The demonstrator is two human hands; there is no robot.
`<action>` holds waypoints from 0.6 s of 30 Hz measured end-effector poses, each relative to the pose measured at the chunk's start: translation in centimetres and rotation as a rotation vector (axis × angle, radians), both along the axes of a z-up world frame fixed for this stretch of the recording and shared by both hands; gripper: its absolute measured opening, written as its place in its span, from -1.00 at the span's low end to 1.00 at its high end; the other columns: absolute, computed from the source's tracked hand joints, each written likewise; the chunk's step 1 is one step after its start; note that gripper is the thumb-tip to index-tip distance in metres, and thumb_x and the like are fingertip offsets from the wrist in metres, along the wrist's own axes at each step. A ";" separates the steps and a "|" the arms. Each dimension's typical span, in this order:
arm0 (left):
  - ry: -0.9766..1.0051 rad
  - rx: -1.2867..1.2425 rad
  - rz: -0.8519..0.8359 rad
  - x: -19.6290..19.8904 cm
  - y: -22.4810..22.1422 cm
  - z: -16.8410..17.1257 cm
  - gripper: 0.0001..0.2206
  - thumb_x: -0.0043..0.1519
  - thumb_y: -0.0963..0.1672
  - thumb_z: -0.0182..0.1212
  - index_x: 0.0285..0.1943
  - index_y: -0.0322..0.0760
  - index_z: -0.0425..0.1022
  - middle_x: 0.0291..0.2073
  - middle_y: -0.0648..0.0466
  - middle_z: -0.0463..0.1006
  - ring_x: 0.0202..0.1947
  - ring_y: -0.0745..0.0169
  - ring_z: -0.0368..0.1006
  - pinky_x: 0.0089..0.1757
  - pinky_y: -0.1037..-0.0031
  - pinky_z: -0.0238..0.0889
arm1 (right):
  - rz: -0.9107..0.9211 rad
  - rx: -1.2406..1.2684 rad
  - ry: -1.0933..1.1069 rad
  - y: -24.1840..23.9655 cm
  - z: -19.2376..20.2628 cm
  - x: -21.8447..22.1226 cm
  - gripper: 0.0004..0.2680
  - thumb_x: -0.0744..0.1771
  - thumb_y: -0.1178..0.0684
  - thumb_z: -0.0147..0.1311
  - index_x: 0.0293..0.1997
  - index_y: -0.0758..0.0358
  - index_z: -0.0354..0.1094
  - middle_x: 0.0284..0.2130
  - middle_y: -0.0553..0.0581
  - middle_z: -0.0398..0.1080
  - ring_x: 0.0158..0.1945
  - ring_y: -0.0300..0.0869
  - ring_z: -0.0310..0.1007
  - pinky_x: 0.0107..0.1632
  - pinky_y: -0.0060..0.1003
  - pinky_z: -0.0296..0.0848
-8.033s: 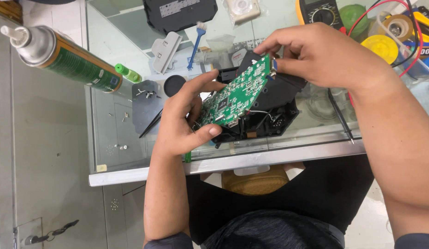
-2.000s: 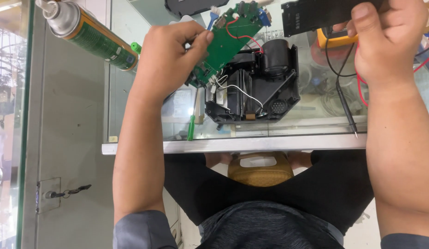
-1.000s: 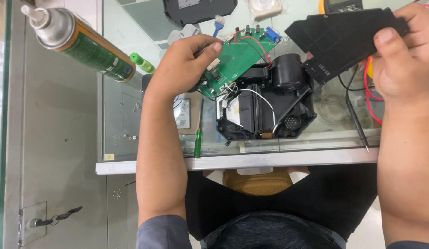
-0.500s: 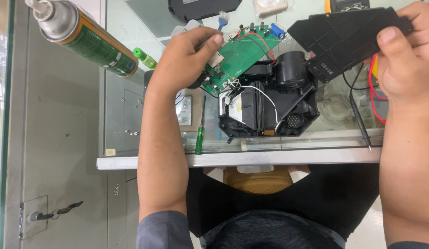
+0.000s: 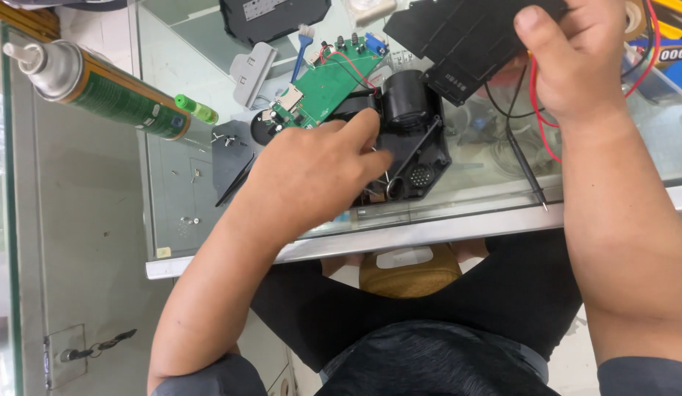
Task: Assembling the internal circuit board and outer plastic casing of an electronic device.
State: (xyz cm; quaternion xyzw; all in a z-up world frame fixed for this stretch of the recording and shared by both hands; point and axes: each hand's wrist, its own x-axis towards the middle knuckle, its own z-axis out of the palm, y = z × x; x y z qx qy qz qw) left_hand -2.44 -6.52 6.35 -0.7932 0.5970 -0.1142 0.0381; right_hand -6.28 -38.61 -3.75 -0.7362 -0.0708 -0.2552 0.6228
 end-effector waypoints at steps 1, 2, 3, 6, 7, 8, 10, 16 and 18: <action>-0.005 0.003 0.002 0.4 -0.1 -0.4 -0.92 0.14 -0.19 0.26 -0.33 -0.04 0.51 -0.25 0.08 0.31 -0.55 0.14 0.34 -0.77 0.24 0.15 | 0.002 0.003 -0.005 0.2 0.4 -0.1 -0.79 0.55 0.05 0.02 0.15 0.50 0.27 -0.12 0.31 0.41 -0.20 0.03 0.53 -0.20 -0.10 0.67; -0.015 0.002 -0.017 0.7 -0.1 -0.8 -0.88 0.06 -0.21 0.29 -0.39 -0.05 0.48 -0.28 0.09 0.30 -0.57 0.13 0.31 -0.77 0.25 0.12 | 0.008 -0.027 -0.013 0.4 0.8 -0.2 -0.78 0.55 0.06 0.00 0.18 0.51 0.27 -0.11 0.31 0.40 -0.21 0.03 0.53 -0.21 -0.12 0.65; -0.023 0.002 -0.039 1.2 -0.3 -1.2 -0.84 -0.02 -0.23 0.31 -0.45 -0.06 0.45 -0.30 0.09 0.30 -0.58 0.13 0.29 -0.76 0.26 0.10 | 0.011 -0.058 -0.018 0.6 1.2 -0.3 -0.77 0.55 0.06 -0.02 0.22 0.52 0.28 -0.11 0.32 0.40 -0.22 0.04 0.53 -0.21 -0.15 0.63; -0.073 -0.036 -0.072 1.9 -0.4 -2.2 -0.80 -0.06 -0.25 0.29 -0.51 -0.05 0.39 -0.38 0.15 0.29 -0.61 0.19 0.25 -0.74 0.34 0.03 | 0.023 -0.072 -0.030 0.4 1.0 -0.2 -0.78 0.54 0.06 -0.03 0.26 0.46 0.28 -0.04 0.26 0.40 -0.12 -0.03 0.51 -0.12 -0.19 0.61; -0.073 -0.032 -0.072 2.0 -0.5 -2.4 -0.80 -0.06 -0.25 0.29 -0.51 -0.05 0.39 -0.38 0.15 0.29 -0.61 0.19 0.25 -0.74 0.34 0.03 | 0.023 -0.068 -0.031 0.4 1.1 -0.3 -0.78 0.54 0.06 -0.03 0.26 0.46 0.28 -0.04 0.26 0.40 -0.12 -0.03 0.51 -0.12 -0.19 0.61; -0.009 -0.058 -0.076 2.1 -0.6 -2.5 -0.89 0.15 -0.17 0.21 -0.40 -0.04 0.42 -0.39 0.18 0.32 -0.58 0.17 0.33 -0.72 0.30 0.06 | 0.032 -0.059 -0.027 0.5 1.2 -0.4 -0.76 0.54 0.03 -0.02 0.26 0.47 0.28 -0.03 0.26 0.40 -0.09 -0.03 0.51 -0.10 -0.19 0.61; 0.047 -0.083 -0.072 2.4 -0.4 -1.9 -0.86 0.36 -0.09 0.12 -0.30 -0.03 0.45 -0.40 0.21 0.34 -0.55 0.14 0.40 -0.71 0.26 0.09 | 0.049 -0.048 -0.032 0.5 1.3 -0.1 -0.74 0.54 0.00 -0.01 0.27 0.47 0.28 -0.02 0.25 0.40 -0.06 -0.04 0.51 -0.08 -0.19 0.62; 0.618 -0.403 0.196 4.0 0.3 -0.7 -0.97 0.31 -0.15 0.19 -0.14 -0.09 0.45 -0.33 0.28 0.60 -0.54 0.31 0.35 -0.36 0.42 0.23 | 0.026 -0.062 -0.022 0.2 0.5 -0.1 -0.78 0.55 0.07 0.00 0.24 0.50 0.28 -0.08 0.25 0.38 -0.14 -0.07 0.48 -0.14 -0.22 0.59; 0.876 -0.670 0.470 5.0 -0.3 -1.5 -0.87 0.30 -0.12 0.15 -0.33 -0.10 0.38 -0.53 0.30 0.37 -0.48 0.47 0.14 -0.34 0.54 0.08 | 0.017 0.019 0.027 0.3 0.2 -0.2 -0.76 0.56 0.03 0.05 0.23 0.49 0.26 -0.06 0.30 0.41 -0.12 0.00 0.54 -0.09 -0.13 0.72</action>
